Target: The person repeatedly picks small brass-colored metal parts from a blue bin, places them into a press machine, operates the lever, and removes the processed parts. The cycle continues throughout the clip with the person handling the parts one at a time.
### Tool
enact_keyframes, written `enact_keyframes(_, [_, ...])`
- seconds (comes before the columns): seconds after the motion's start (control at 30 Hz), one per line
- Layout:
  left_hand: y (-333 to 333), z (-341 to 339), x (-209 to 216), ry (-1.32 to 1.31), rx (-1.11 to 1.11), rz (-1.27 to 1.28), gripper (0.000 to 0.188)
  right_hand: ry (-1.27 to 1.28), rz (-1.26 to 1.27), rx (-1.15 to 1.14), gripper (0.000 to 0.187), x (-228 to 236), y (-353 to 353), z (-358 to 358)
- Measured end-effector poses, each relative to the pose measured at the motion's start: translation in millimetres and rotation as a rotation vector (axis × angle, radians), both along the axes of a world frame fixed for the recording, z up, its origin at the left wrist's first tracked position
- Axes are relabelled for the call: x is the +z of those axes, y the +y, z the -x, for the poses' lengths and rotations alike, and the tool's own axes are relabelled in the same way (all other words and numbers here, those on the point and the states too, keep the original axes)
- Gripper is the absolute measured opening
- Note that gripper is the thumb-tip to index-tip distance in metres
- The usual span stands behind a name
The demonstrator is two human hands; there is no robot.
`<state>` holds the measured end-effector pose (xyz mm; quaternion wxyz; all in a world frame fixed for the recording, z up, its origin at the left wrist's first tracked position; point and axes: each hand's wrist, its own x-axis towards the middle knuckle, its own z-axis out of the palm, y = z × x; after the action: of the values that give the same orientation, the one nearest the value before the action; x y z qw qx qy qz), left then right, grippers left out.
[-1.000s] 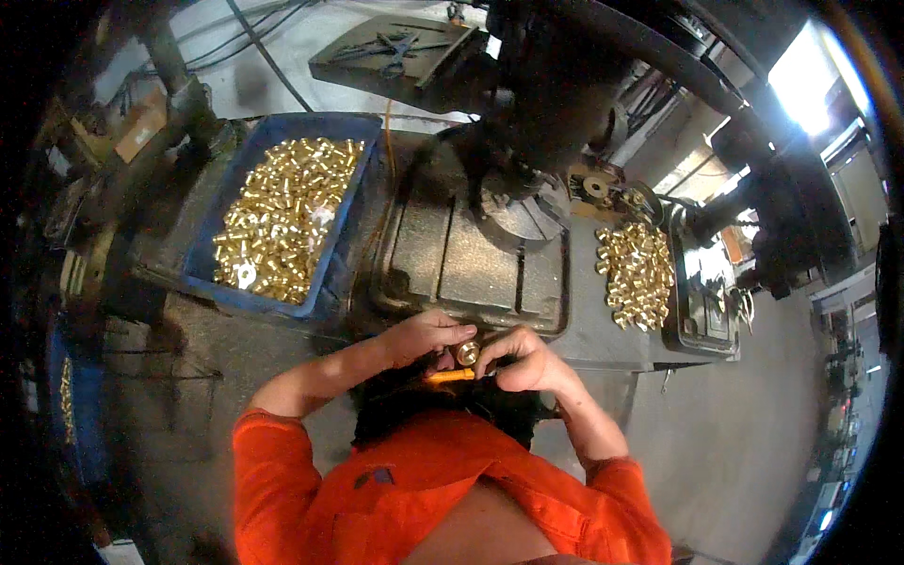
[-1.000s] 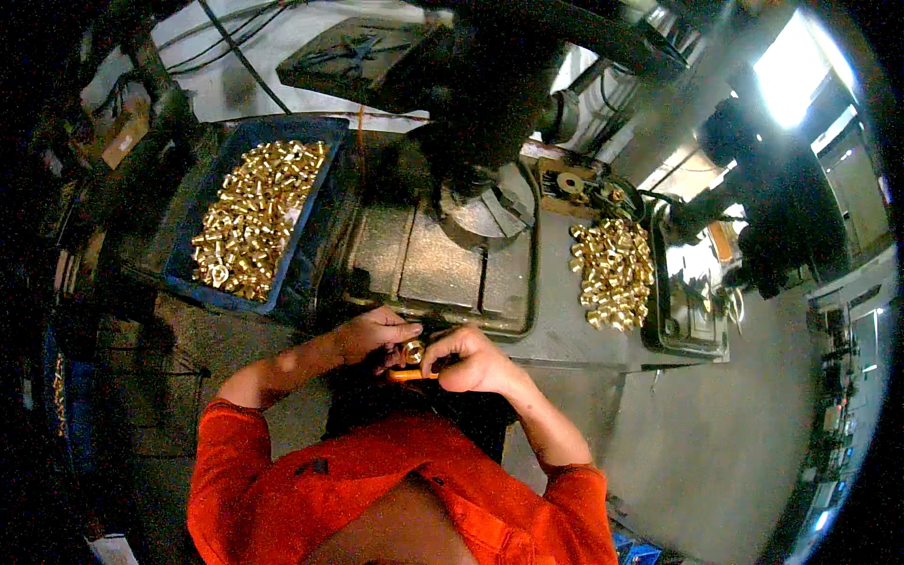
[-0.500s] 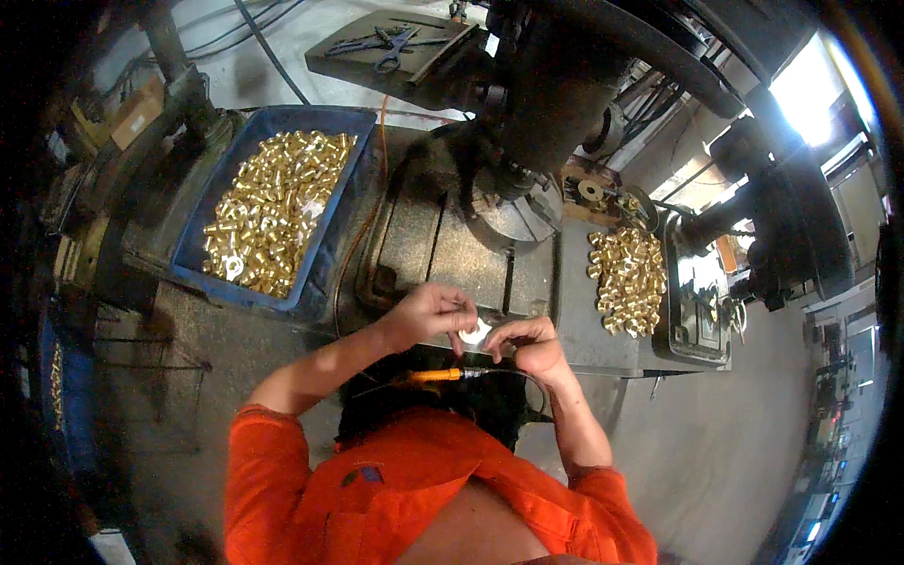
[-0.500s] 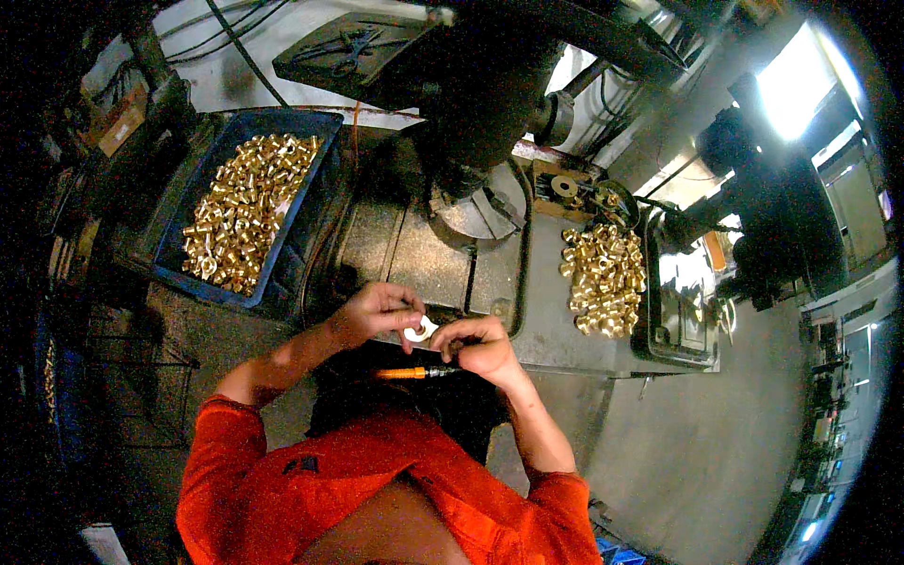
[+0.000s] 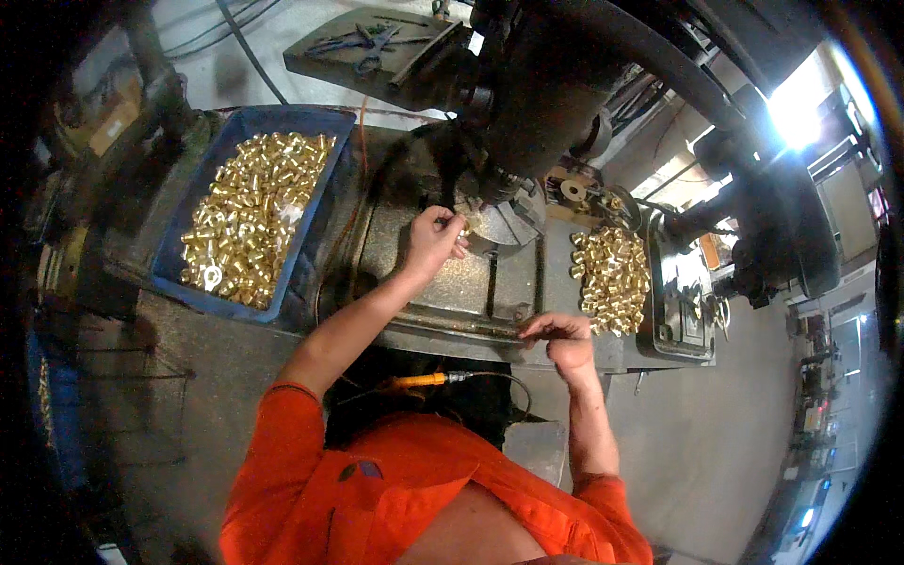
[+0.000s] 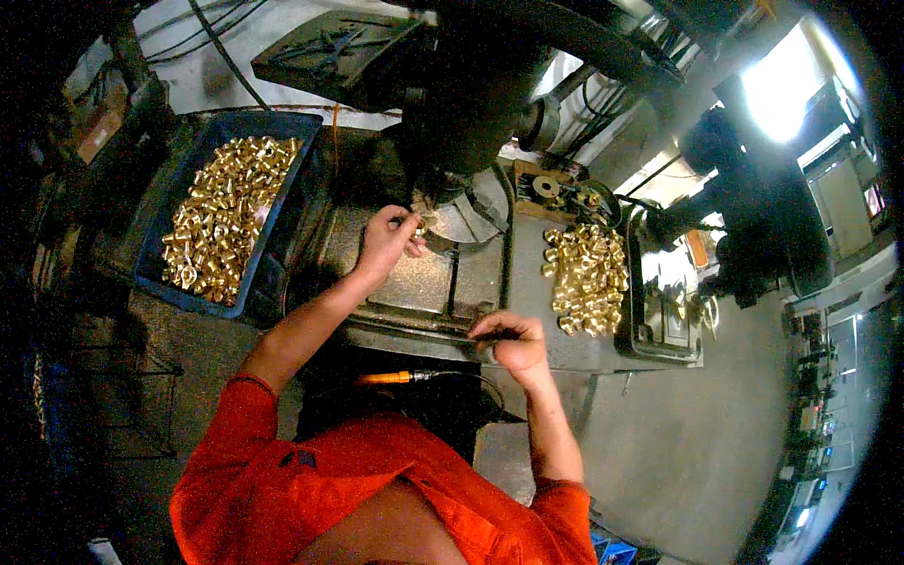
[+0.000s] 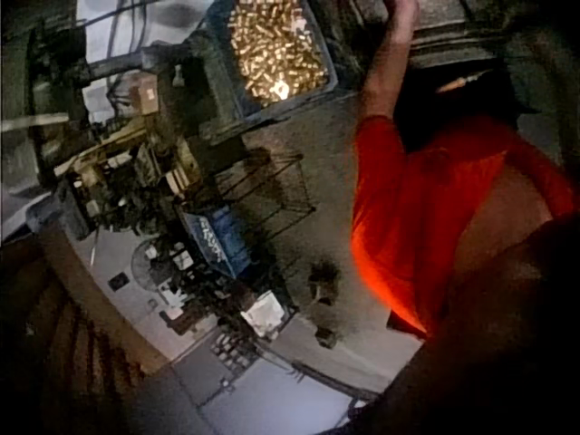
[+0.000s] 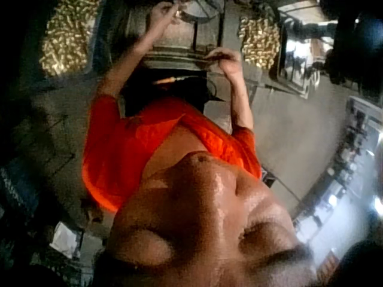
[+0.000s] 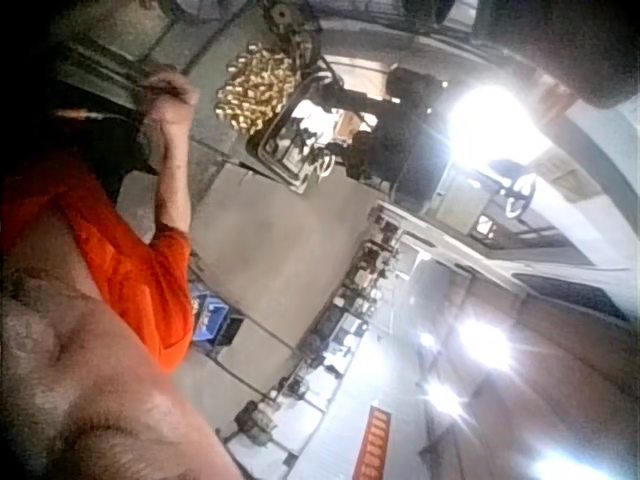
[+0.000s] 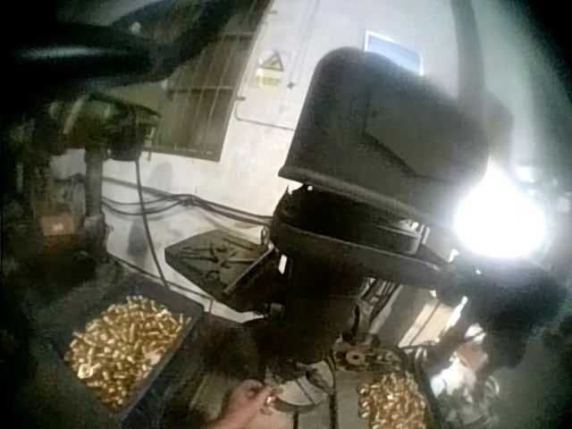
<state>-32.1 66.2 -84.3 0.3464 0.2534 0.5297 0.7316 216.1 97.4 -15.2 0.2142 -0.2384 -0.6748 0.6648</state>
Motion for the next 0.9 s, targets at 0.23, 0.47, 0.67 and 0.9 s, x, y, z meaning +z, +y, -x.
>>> enact_keyframes(0.23, [1.8,-9.5,2.8,0.017,0.156,0.050,0.020,-0.003,-0.512,-0.096,0.037,87.6,74.2,23.2])
enact_keyframes(0.47, [5.3,-1.3,6.3,0.056,0.100,0.131,0.021,0.290,-0.978,-0.547,0.036,206.4,228.1,82.0])
enact_keyframes(0.67, [2.9,6.5,4.0,0.041,0.045,0.147,0.026,0.863,-0.273,-0.482,0.032,239.7,176.5,67.6])
enact_keyframes(0.9, [7.3,3.1,-0.5,0.066,0.062,0.126,0.028,0.880,-0.806,-0.438,0.025,126.1,40.2,2.1])
